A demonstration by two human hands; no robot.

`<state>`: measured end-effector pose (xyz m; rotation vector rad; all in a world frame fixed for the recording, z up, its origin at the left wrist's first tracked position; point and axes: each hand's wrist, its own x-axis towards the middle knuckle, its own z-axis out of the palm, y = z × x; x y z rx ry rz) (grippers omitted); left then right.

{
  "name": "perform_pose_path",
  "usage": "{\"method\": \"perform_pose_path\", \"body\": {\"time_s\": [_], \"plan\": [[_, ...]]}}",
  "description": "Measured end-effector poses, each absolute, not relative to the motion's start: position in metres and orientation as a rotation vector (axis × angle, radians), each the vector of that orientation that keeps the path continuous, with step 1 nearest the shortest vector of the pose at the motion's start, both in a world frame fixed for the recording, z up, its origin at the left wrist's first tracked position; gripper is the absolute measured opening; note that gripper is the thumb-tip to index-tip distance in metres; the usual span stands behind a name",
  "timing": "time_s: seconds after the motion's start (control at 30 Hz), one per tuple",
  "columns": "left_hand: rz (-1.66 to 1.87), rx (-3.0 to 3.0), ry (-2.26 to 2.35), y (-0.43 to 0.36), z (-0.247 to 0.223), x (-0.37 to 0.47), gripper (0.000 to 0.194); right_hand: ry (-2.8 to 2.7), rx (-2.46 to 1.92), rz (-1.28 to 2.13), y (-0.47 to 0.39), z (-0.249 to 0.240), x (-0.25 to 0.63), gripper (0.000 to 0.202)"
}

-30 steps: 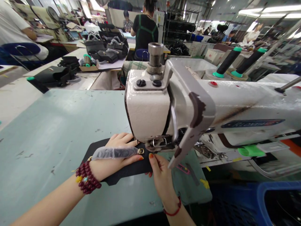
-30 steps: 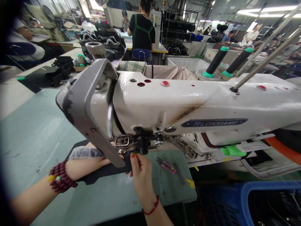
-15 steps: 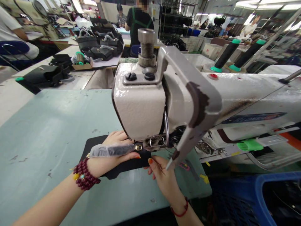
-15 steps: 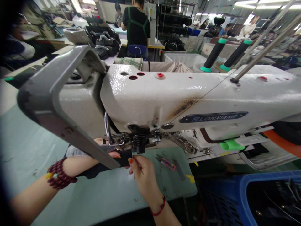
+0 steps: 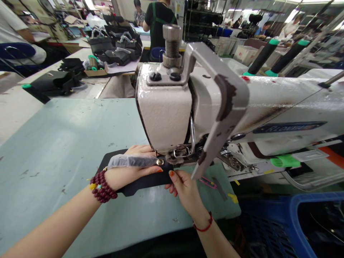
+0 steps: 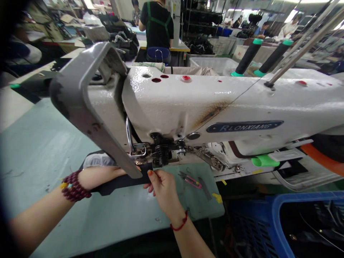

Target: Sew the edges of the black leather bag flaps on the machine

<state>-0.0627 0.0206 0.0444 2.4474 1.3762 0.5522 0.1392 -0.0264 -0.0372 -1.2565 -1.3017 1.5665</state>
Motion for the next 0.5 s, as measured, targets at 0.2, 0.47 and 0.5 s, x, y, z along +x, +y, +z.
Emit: {"method": "perform_pose_path", "body": {"time_s": [0.2,0.47,0.5], "plan": [[0.326,2.548,1.333,0.022,0.035,-0.066,0.047,-1.318,-1.304,1.492,-0.027,-0.038,0.137,0.044],[0.333,2.555,1.296,0.021,0.039,-0.065,0.050,-1.306,-1.296,1.462,-0.029,-0.042,0.134,0.046],[0.337,2.536,1.299,0.021,0.040,-0.064,0.051,-1.300,-1.295,1.465,-0.029,-0.042,0.134,0.046]]}}
